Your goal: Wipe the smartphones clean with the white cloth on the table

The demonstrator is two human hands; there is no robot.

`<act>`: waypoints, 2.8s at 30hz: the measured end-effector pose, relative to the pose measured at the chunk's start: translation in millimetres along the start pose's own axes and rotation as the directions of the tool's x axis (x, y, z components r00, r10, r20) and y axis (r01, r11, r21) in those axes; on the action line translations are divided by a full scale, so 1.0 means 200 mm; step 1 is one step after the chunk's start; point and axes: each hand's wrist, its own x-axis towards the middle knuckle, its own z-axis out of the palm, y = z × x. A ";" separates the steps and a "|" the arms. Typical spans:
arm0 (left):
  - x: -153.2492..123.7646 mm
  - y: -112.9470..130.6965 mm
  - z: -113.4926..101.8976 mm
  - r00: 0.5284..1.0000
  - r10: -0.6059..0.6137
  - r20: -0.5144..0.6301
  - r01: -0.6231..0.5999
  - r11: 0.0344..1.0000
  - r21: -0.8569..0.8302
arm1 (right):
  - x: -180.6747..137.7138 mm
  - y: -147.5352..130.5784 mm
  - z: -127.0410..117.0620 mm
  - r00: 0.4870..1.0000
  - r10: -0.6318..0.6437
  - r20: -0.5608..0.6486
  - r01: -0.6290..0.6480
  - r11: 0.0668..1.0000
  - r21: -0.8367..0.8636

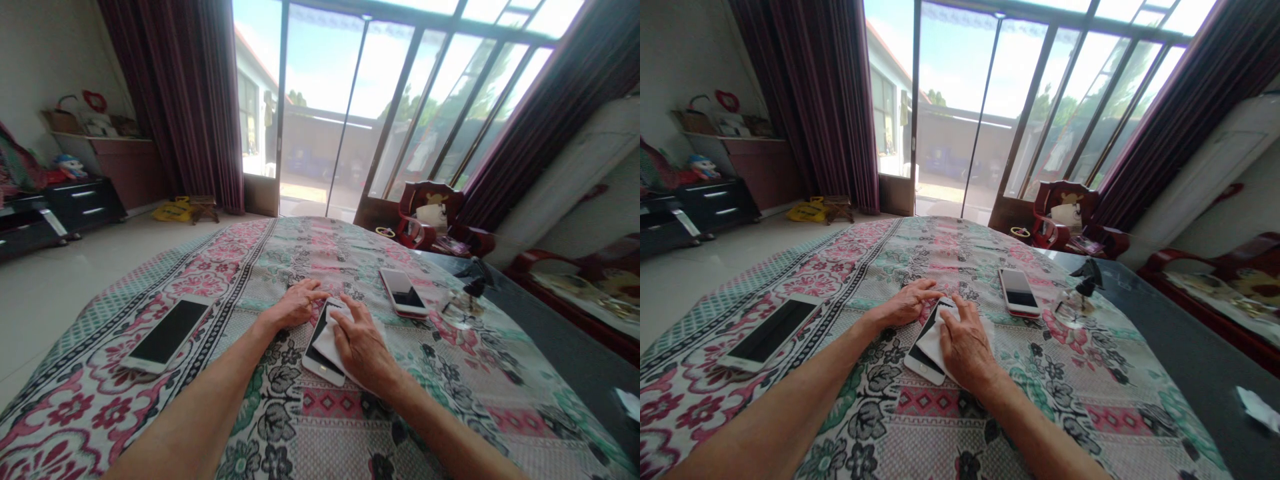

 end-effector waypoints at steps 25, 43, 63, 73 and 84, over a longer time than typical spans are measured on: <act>-0.01 -0.07 -0.03 0.997 -0.069 -0.022 0.062 0.968 -0.244 | 0.13 0.03 0.01 0.973 -0.173 0.151 0.174 0.985 0.009; -0.01 -0.07 -0.04 0.996 -0.085 0.008 0.085 0.969 -0.232 | 0.14 0.04 0.03 0.978 -0.149 0.147 0.151 0.988 -0.006; -0.01 -0.08 -0.02 0.994 -0.105 -0.014 0.093 0.933 -0.348 | 0.09 -0.01 -0.01 0.974 -0.144 0.173 0.147 0.989 -0.001; -0.01 -0.07 -0.02 0.995 -0.101 -0.012 0.093 0.948 -0.304 | 0.01 -0.06 -0.10 0.954 -0.189 0.232 0.183 0.982 0.047; -0.01 -0.10 -0.01 0.997 -0.077 -0.010 0.072 0.962 -0.262 | -0.04 -0.06 -0.10 0.960 -0.155 0.234 0.139 0.987 0.084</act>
